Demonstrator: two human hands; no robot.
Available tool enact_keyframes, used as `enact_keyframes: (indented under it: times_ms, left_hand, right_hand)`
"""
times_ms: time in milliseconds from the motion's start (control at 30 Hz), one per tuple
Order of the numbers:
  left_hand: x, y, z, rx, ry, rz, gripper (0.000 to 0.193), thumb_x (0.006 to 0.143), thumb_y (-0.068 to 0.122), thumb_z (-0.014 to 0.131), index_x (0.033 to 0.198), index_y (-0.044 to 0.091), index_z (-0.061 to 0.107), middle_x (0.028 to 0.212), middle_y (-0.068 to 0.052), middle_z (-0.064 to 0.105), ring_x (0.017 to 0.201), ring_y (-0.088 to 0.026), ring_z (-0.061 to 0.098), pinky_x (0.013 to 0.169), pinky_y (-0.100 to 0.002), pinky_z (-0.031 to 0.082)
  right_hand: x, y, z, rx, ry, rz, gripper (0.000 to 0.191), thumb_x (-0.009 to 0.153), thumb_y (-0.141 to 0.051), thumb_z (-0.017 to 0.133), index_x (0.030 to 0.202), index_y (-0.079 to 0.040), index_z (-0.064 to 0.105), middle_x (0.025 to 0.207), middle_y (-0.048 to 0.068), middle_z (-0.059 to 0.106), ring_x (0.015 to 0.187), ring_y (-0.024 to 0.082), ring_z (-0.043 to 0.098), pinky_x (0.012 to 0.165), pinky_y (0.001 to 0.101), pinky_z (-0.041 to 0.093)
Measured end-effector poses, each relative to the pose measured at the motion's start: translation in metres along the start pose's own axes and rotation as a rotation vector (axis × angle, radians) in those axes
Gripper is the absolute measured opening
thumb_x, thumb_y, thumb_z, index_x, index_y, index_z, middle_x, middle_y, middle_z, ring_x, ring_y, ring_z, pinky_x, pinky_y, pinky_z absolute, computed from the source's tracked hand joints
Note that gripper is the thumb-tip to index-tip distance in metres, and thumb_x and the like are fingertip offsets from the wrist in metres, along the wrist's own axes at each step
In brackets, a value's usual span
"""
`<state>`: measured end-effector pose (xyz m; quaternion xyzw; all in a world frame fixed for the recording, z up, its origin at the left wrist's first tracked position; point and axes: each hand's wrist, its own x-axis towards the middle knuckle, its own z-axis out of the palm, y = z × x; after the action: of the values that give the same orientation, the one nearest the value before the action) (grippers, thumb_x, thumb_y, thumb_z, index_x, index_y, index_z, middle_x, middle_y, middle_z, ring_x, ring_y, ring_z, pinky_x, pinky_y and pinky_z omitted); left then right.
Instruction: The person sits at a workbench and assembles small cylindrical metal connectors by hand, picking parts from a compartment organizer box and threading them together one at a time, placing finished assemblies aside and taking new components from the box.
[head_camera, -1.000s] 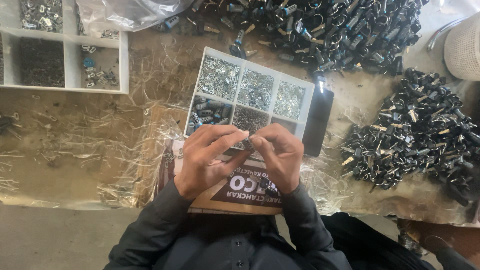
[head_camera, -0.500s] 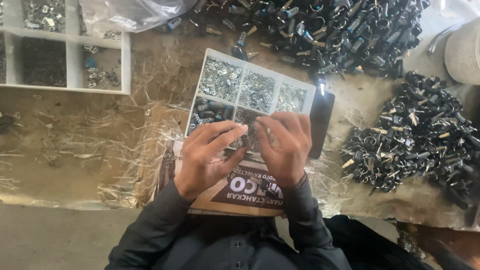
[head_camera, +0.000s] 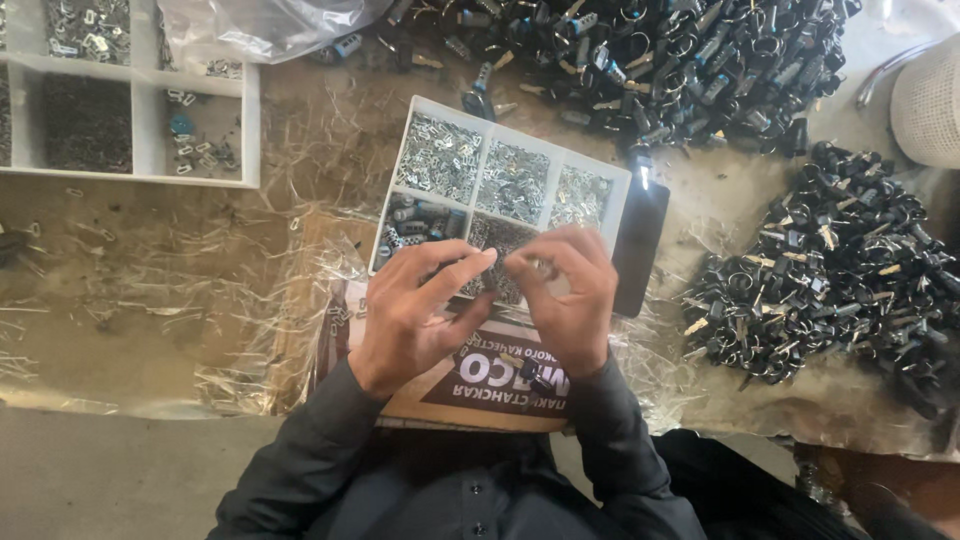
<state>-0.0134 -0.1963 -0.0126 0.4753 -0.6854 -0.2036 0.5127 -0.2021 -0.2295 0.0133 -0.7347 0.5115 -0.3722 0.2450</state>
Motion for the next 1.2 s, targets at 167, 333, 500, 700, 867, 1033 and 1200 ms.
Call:
enact_keyframes:
  times_ms: [167,333,500,700,867,1033,1200]
  left_hand:
    - [-0.002,0.0,0.0,0.013,0.04,0.028,0.043,0.081,0.01,0.089,0.121,0.01,0.071,0.109,-0.005,0.068,0.097,-0.026,0.068,0.084,-0.036,0.056]
    - [-0.003,-0.001,-0.004,0.006,0.047,0.046,0.045,0.08,0.011,0.091,0.12,0.01,0.072,0.107,-0.004,0.068,0.093,-0.024,0.067,0.079,-0.035,0.055]
    - [-0.004,-0.005,-0.006,-0.018,0.052,0.057,0.044,0.081,0.012,0.091,0.12,0.01,0.071,0.107,-0.004,0.067,0.094,-0.023,0.067,0.08,-0.034,0.055]
    - [-0.005,-0.006,-0.007,-0.016,0.055,0.056,0.044,0.082,0.012,0.09,0.121,0.012,0.072,0.107,-0.003,0.067,0.094,-0.023,0.067,0.081,-0.035,0.055]
    - [-0.006,-0.006,-0.008,-0.014,0.044,0.058,0.045,0.082,0.012,0.09,0.123,0.012,0.072,0.107,-0.003,0.067,0.093,-0.023,0.066,0.08,-0.035,0.055]
    - [-0.006,-0.008,-0.007,-0.005,0.048,0.082,0.047,0.082,0.01,0.089,0.125,0.011,0.071,0.109,-0.004,0.067,0.094,-0.023,0.067,0.081,-0.035,0.055]
    - [-0.007,-0.006,-0.006,0.005,0.067,0.081,0.046,0.082,0.01,0.09,0.125,0.013,0.071,0.108,-0.003,0.067,0.092,-0.022,0.067,0.079,-0.034,0.055]
  right_hand:
    - [-0.009,0.004,0.002,0.409,-0.124,0.206,0.009,0.097,-0.006,0.072,0.095,0.002,0.069,0.099,0.005,0.064,0.094,0.012,0.059,0.084,0.026,0.048]
    - [-0.011,0.002,0.008,0.42,-0.158,0.225,0.009,0.098,-0.007,0.07,0.095,0.002,0.071,0.097,0.004,0.064,0.092,0.012,0.06,0.08,0.0248,0.049]
    - [-0.01,-0.002,0.011,0.405,-0.158,0.201,0.01,0.099,-0.008,0.07,0.097,0.002,0.072,0.1,0.005,0.064,0.093,0.012,0.06,0.08,0.0249,0.049]
    - [-0.012,-0.003,0.013,0.431,-0.146,0.198,0.009,0.099,-0.005,0.071,0.098,0.003,0.072,0.102,0.006,0.063,0.095,0.013,0.059,0.082,0.0257,0.049]
    - [-0.011,-0.005,0.011,0.407,-0.141,0.178,0.007,0.098,-0.004,0.071,0.097,0.003,0.073,0.102,0.007,0.064,0.095,0.014,0.06,0.082,0.0266,0.048]
    - [-0.011,-0.008,0.013,0.288,-0.092,0.111,0.008,0.093,-0.005,0.075,0.095,0.002,0.074,0.097,0.007,0.066,0.089,0.014,0.062,0.078,0.0264,0.049]
    - [-0.013,-0.009,0.012,0.291,-0.087,0.127,0.007,0.093,-0.005,0.075,0.095,0.002,0.075,0.095,0.006,0.066,0.088,0.013,0.062,0.077,0.0257,0.05]
